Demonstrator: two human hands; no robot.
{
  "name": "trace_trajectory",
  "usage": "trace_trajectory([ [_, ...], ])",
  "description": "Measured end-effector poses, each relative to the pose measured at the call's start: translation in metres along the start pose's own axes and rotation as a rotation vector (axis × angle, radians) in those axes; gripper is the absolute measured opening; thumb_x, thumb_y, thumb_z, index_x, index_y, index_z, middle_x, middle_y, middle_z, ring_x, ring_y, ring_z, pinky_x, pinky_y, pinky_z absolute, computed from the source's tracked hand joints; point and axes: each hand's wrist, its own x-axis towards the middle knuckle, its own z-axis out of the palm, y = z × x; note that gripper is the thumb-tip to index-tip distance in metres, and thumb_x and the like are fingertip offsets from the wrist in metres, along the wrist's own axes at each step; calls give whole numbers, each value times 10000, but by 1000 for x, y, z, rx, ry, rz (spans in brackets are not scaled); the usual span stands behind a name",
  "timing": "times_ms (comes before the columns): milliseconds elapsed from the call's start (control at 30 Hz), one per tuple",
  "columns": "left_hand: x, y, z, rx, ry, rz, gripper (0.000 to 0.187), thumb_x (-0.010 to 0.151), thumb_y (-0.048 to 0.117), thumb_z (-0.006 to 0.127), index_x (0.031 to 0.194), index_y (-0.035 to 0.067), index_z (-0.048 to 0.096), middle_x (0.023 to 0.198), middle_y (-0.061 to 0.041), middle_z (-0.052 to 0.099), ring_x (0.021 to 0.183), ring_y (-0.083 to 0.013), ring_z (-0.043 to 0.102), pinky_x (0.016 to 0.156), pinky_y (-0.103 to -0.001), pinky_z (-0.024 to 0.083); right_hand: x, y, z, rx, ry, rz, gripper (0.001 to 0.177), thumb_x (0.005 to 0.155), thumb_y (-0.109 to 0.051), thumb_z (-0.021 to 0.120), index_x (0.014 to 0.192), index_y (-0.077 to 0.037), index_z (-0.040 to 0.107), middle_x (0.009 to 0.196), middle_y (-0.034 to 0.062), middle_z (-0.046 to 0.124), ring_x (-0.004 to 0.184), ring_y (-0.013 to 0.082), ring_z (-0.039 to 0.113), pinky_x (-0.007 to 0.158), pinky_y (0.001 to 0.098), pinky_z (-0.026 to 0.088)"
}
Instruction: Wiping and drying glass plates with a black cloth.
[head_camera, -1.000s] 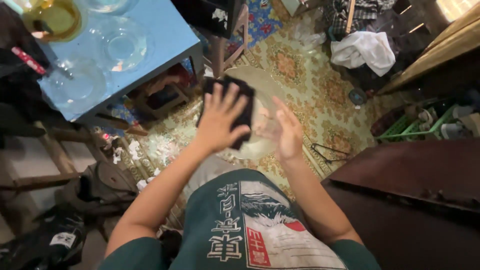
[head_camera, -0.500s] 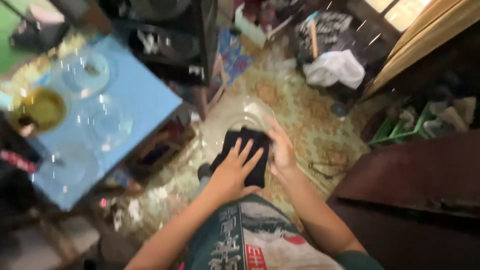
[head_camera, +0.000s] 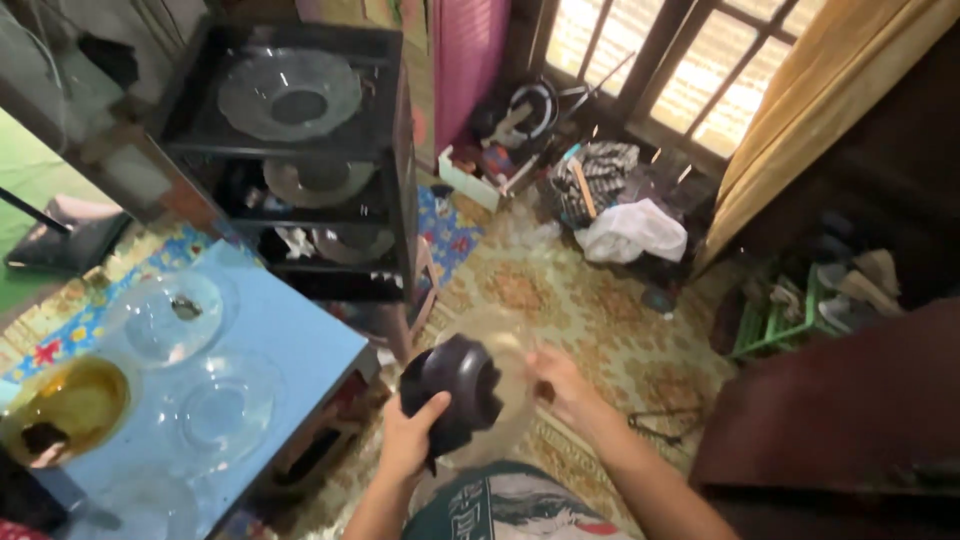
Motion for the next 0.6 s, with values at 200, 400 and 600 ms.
trace_trajectory([
  [200,35,10,-29,-612,84,-76,558,850,286,681,1298,-42,621,1177,-173,728,1031,-332,702,916,-444,560,-30,-14,16,510,-397,126,373,1081,-292,608,1366,-54,638,1111,126,701,1021,269,697,877,482,572],
  [400,12,40,9,302,-113,642,868,882,474,725,1525,2,383,1507,-224,497,1361,-433,479,1164,-511,358,-89,-119,108,415,-453,-80,463,977,-372,491,1376,-153,578,1354,150,659,1140,402,699,944,602,548],
  [600,-41,52,101,1351,-537,1037,929,651,662,722,1474,252,583,1656,-195,287,1526,-549,113,1170,-722,65,-112,-82,105,602,-501,-325,420,1216,-230,395,1425,105,540,1291,243,664,1086,303,694,919,426,561],
])
